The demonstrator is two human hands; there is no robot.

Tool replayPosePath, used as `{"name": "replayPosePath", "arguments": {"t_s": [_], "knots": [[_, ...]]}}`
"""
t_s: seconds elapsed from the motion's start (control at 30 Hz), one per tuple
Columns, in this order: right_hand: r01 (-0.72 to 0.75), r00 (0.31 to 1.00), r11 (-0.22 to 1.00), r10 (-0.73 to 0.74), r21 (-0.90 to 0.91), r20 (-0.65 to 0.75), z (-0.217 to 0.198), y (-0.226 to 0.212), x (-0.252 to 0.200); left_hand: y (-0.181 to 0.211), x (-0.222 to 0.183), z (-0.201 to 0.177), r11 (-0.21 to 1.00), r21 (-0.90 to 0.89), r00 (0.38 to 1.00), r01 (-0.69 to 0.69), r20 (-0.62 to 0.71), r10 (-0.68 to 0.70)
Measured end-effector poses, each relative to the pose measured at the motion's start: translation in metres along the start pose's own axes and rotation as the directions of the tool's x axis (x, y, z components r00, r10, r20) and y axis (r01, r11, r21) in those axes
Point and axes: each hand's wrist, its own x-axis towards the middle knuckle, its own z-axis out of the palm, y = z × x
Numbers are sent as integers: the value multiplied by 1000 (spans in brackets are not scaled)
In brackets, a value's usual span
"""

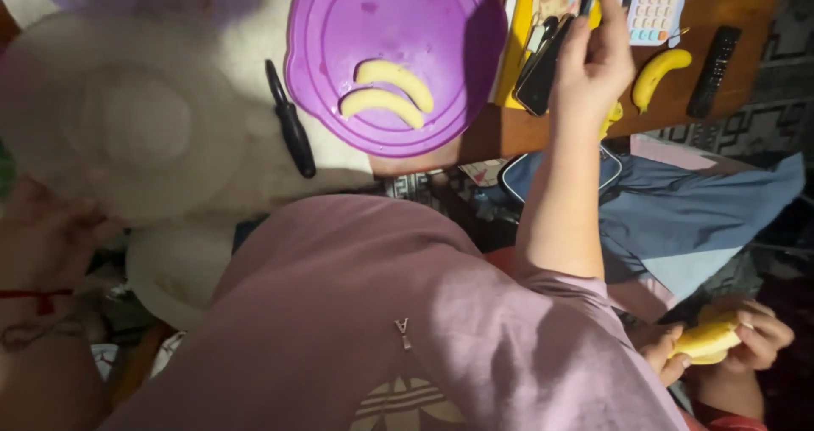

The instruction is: Slicing canned peaches and bananas on a plate using a knife

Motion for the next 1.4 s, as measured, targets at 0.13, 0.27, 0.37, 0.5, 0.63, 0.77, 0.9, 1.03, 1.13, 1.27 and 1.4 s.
{"name": "replayPosePath", "arguments": {"t_s": [0.13,0.27,0.37,0.5,0.63,0.77,0.9,1.03,1.13,1.27,1.4], "knots": [[75,987,986,-95,148,127,13,-30,-18,-54,14,-13,986,-164,999,0,-46,-7],[-76,992,974,52,214,116,16,-22,-36,-55,27,7,981,-194,997,4,-78,-20],[-98,989,949,60,301,132,14,-17,-43,-46,33,16,989,-148,999,-2,-53,-6],[-174,985,924,162,341,63,7,-11,-58,16,12,43,767,590,861,-251,-225,455],[-250,967,910,254,330,30,1,-16,-75,85,14,106,464,848,855,-255,-26,517],[-247,964,898,264,364,3,0,-15,-88,51,92,204,-199,484,105,-852,529,842],[-246,964,899,267,363,-7,0,-35,-98,94,73,333,-234,606,473,-760,763,440],[-286,956,927,294,244,4,3,-62,-107,49,132,393,-399,592,554,-701,803,218],[-332,941,935,337,127,-27,10,-71,-116,49,135,406,-501,578,572,-644,799,186],[-270,955,955,282,123,-93,19,-55,-132,67,115,418,-508,586,657,-631,752,50],[-328,931,940,339,96,-135,26,-51,-150,45,131,412,-472,602,602,-644,779,173]]}}
